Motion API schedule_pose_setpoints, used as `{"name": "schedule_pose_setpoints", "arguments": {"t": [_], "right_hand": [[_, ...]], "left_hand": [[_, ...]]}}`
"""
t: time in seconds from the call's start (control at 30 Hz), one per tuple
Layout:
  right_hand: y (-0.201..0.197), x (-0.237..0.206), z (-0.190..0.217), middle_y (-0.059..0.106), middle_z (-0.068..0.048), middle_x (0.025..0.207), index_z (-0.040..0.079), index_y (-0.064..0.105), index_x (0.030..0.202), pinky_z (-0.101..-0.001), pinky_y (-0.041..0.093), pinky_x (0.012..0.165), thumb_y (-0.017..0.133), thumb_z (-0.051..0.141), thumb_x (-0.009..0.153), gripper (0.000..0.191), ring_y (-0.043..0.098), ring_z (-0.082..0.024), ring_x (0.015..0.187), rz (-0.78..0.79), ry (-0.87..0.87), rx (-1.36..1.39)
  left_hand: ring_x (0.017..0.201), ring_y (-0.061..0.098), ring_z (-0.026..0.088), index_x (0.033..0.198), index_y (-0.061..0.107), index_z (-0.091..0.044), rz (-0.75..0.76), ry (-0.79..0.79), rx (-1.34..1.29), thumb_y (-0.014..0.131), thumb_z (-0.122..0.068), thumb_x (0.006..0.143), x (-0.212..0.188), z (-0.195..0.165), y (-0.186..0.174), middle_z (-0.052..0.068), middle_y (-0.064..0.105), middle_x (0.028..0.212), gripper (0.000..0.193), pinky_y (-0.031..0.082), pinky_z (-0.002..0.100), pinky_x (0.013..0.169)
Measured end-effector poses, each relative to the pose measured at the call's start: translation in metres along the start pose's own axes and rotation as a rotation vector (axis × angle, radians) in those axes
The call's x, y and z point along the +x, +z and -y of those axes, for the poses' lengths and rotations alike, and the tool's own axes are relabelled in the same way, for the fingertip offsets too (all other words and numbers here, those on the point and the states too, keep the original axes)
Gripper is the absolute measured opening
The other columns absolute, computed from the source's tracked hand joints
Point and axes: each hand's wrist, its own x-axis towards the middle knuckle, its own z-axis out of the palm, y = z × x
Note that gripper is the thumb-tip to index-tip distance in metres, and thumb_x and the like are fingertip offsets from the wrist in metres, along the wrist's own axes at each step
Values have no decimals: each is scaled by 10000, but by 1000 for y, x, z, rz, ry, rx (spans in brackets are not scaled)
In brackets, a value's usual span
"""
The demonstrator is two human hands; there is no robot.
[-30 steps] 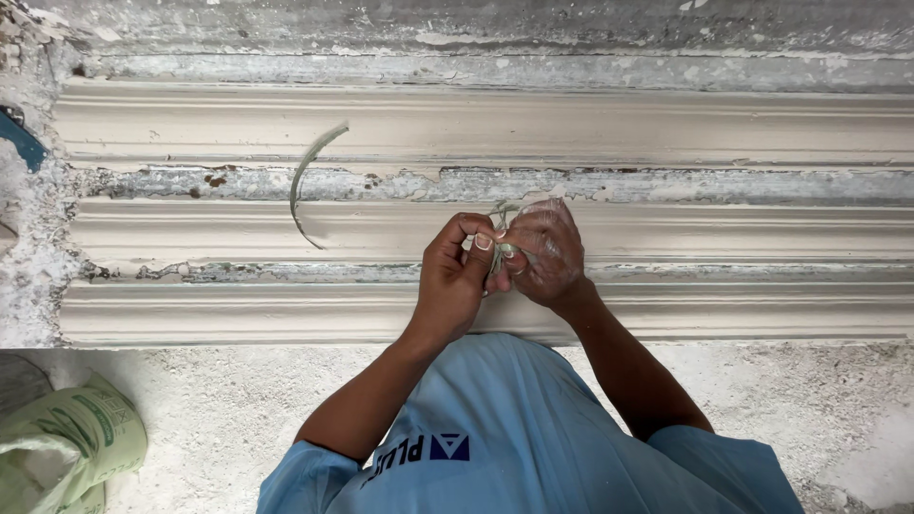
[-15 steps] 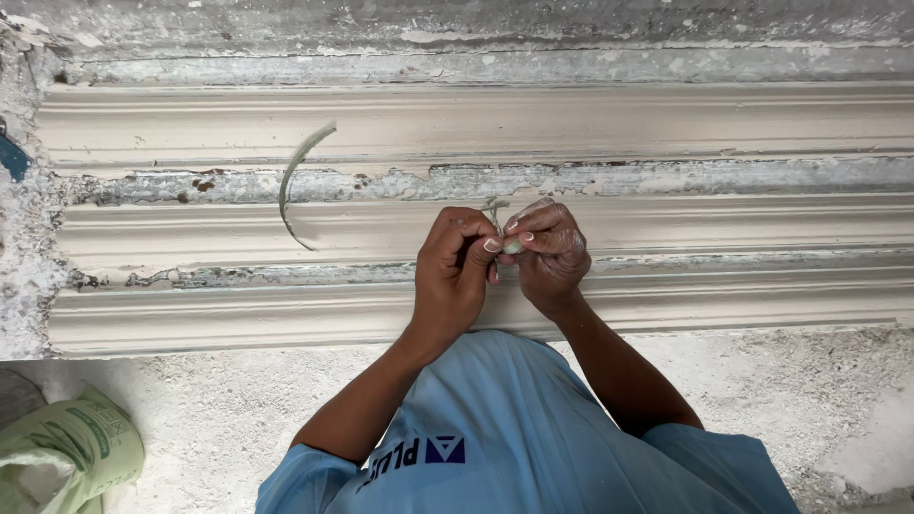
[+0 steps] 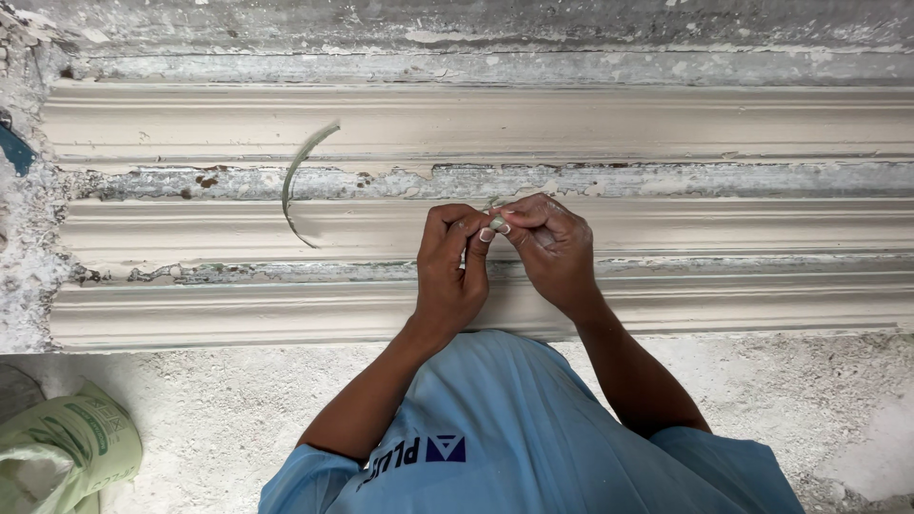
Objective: The person stands at a table with long plaster cornice moldings and bends thin flexible strips by hand into curved loops and shapes, placing each finished loop on the molding surface. They repeat this with one strip after another, occasionally repositioning strips already laid on the molding.
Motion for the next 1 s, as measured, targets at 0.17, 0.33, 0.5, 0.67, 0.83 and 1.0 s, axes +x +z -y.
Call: {"name": "schedule_pose_setpoints", "arguments": {"t": [0.17,0.33,0.5,0.67,0.83,1.0], "right_hand": [[-4,4,2,686,-111,1136,-18,649,1138,-291,571,977,600,-4,1069,86,674,-158,1085,31,175,44],[-1,7,-1,629,-75,1163,2,599,1151,-282,562,949,636,58,1059,114,633,-133,1066,48,167,116],[9,3,4,584,-57,1165,34,630,1170,-289,598,888,646,84,1054,128,644,-141,1023,18,90,25],[14,0,9,659,-118,1163,30,678,1194,-340,566,909,729,94,972,237,658,-207,1055,11,-66,-356],[13,3,3,682,-77,1109,74,684,1087,-347,563,983,722,95,1021,79,668,-220,1125,-36,-108,-319],[14,-1,-1,661,-108,1162,55,594,1042,-333,539,1005,635,105,1073,71,656,-222,1154,-60,-42,-180]], "left_hand": [[1008,588,215,1106,675,4,69,-12,-92,582,-15,1066,-1,9,-1,131,526,1279,103,522,321,885],[1053,613,154,1134,644,0,167,-61,-322,533,-58,1121,1,17,-3,83,527,1274,127,548,292,925],[922,647,98,1079,655,-1,141,-299,-519,567,-104,1077,2,25,-2,51,548,1230,137,526,247,726],[815,558,69,1068,670,9,50,-365,-567,588,-124,1083,1,30,0,44,564,1210,157,507,242,706],[853,601,90,1090,609,11,46,-241,-505,592,-142,1109,-6,25,5,48,558,1112,155,516,254,743],[667,482,74,1086,585,-7,115,-183,-153,578,-186,1099,-10,13,3,42,543,809,180,414,239,601]]}}
